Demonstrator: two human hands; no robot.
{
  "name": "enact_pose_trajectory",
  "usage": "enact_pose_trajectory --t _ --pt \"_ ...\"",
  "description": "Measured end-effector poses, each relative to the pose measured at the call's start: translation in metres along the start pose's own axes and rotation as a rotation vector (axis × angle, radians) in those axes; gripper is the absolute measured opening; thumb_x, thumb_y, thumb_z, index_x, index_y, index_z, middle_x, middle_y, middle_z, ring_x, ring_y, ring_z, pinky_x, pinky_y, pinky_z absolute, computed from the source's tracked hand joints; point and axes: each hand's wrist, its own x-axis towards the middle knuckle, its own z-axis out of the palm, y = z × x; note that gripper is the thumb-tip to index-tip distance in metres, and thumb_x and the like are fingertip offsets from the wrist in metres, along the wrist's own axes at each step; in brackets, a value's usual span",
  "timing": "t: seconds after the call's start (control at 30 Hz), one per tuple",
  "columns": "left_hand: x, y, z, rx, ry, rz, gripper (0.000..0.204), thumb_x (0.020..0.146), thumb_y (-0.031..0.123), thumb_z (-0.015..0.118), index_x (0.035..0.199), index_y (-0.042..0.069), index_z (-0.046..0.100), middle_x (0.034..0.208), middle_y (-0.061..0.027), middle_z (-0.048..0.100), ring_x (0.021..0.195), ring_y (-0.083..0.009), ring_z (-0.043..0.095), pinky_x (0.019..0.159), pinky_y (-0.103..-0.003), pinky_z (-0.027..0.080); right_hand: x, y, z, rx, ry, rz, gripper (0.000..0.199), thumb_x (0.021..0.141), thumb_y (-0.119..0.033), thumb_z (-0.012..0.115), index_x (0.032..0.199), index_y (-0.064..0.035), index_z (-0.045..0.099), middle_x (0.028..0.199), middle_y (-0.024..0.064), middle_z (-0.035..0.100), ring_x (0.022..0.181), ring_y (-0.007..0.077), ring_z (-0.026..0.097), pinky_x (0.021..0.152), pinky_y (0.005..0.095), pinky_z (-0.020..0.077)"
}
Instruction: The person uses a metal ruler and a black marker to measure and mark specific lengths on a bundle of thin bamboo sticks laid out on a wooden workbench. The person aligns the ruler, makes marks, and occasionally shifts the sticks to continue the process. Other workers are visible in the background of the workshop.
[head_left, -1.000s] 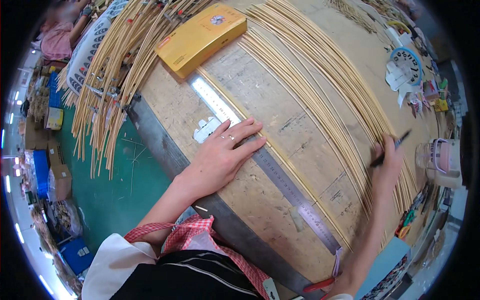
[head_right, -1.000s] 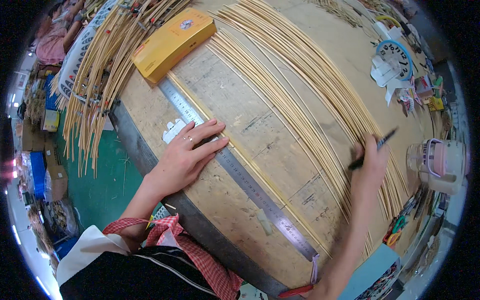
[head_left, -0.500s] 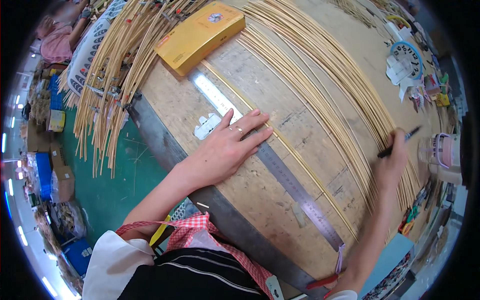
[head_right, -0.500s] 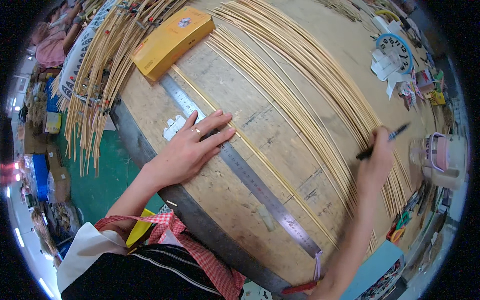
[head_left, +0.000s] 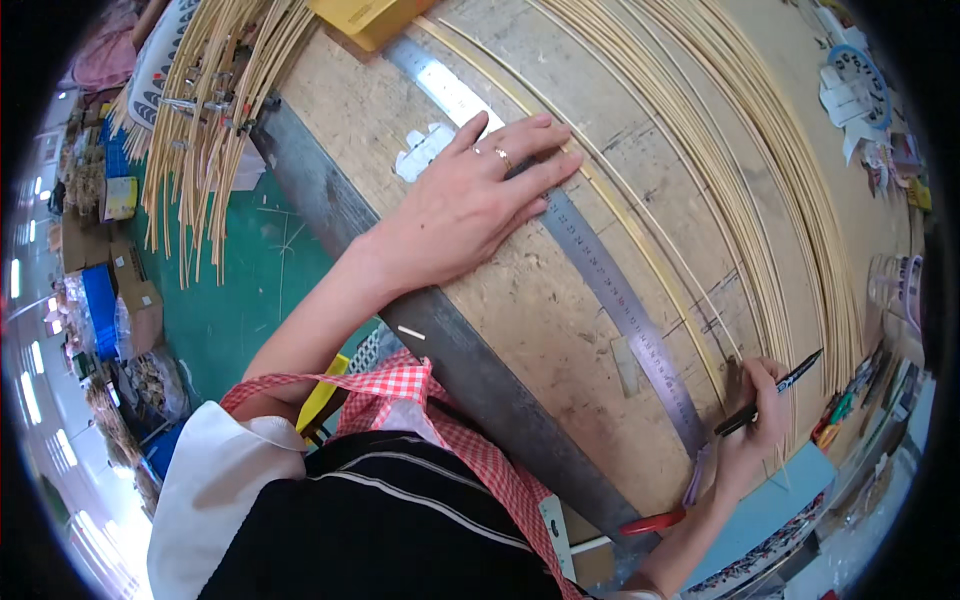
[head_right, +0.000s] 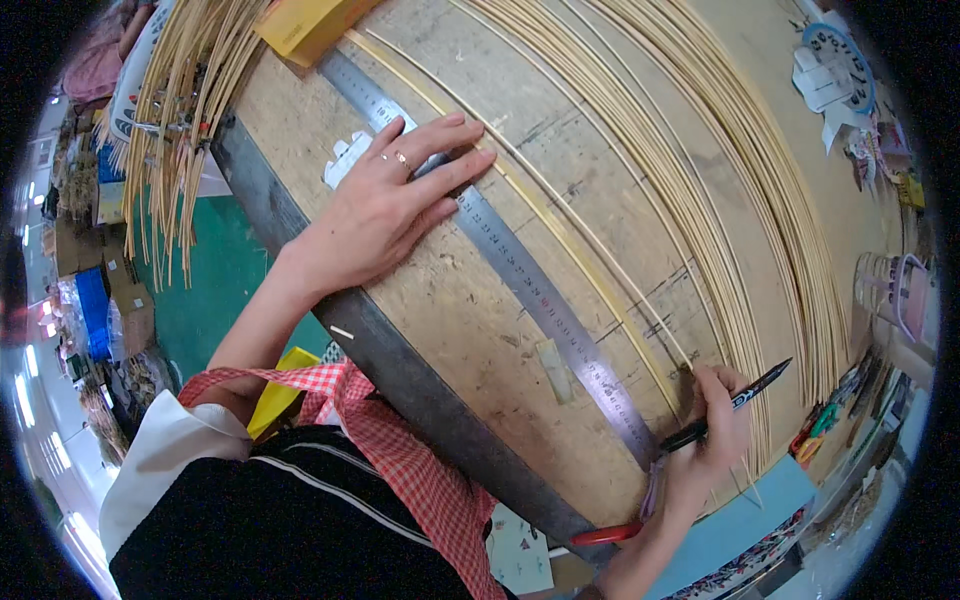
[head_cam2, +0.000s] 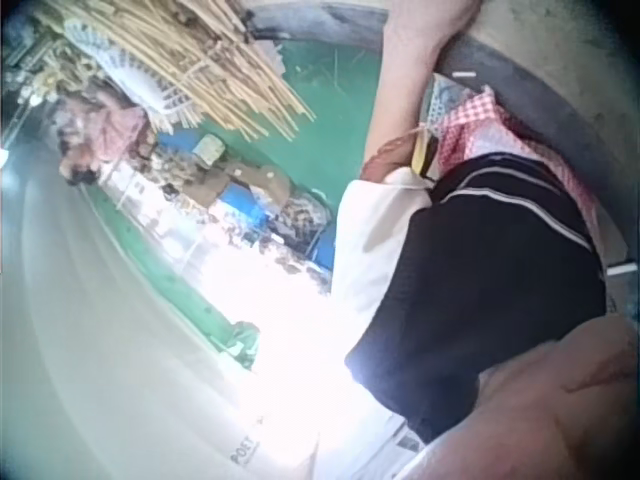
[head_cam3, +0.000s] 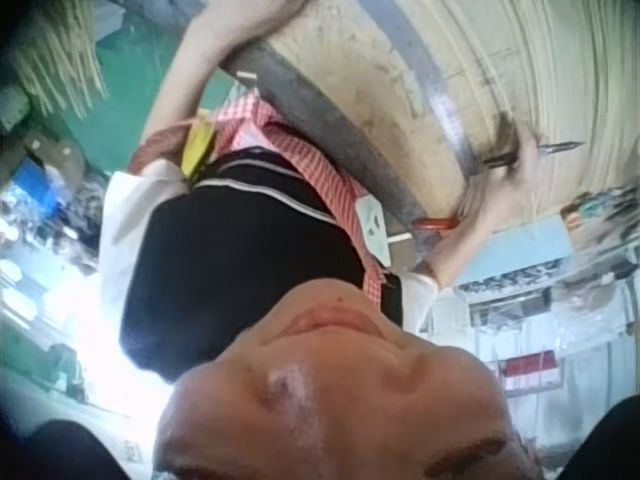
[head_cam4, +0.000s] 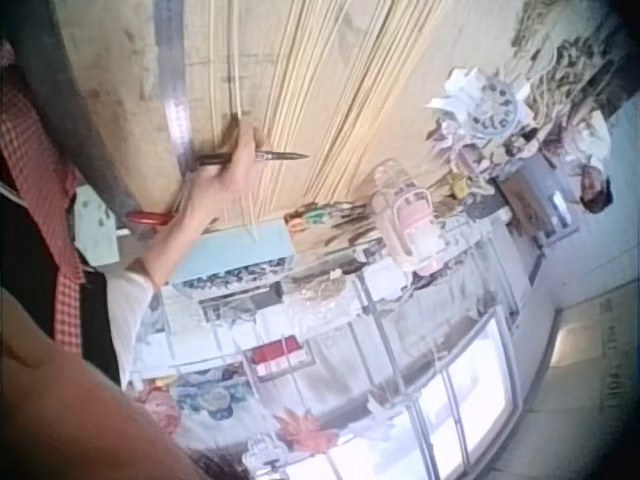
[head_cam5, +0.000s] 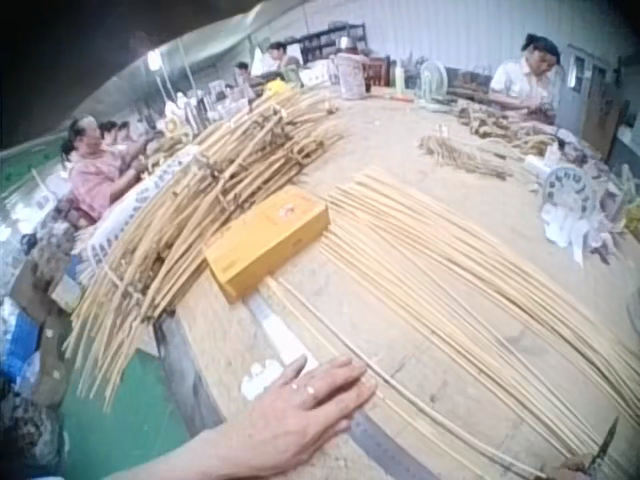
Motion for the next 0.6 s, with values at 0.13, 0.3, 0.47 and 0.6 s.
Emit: enact_pose_trajectory --t 0.13,0.3,0.47,0.6 --pt "0.001 0.002 0.000 -0.015 0.008 -0.025 0.058 0.092 0.011 0.068 0.147 0.018 0.053 0.149 -0.0096 0.049 0.142 -0.0306 0.046 0.117 -0.062 0.033 -0.004 0.000 -0.001 0.005 -0.057 0.033 0.025 0.085 0.010 0.063 0.108 0.0011 0.068 0.093 0.0153 0.066 0.084 0.0263 0.064 0.077 0.0340 0.0497" --pt "0.001 0.002 -0.002 -0.009 0.002 -0.019 0.059 0.090 0.011 0.069 0.146 0.017 0.054 0.154 -0.0076 0.046 0.143 -0.0303 0.044 0.117 -0.062 0.033 -0.002 -0.006 -0.001 -0.080 -0.153 -0.021 0.044 0.072 0.014 0.060 0.112 -0.0010 0.069 0.094 0.0159 0.066 0.083 0.0285 0.065 0.074 0.0340 0.0504" --pt "0.001 0.002 -0.002 0.030 -0.031 -0.016 0.059 0.089 0.010 0.069 0.146 0.016 0.053 0.159 -0.0057 0.043 0.146 -0.0300 0.041 0.118 -0.062 0.031 -0.002 -0.007 0.006 -0.036 -0.188 -0.022 0.053 0.066 0.017 0.059 0.114 -0.0027 0.070 0.098 0.0202 0.067 0.088 0.0369 0.067 0.075 0.0395 0.0521" --pt "0.002 0.003 -0.003 -0.004 -0.045 -0.034 0.058 0.090 0.010 0.068 0.146 0.016 0.052 0.158 -0.0067 0.045 0.148 -0.0299 0.040 0.119 -0.062 0.030 0.004 -0.011 0.003 -0.016 -0.172 -0.019 0.051 0.070 0.017 0.060 0.116 -0.0041 0.069 0.099 0.0194 0.067 0.084 0.0364 0.066 0.072 0.0399 0.0519"
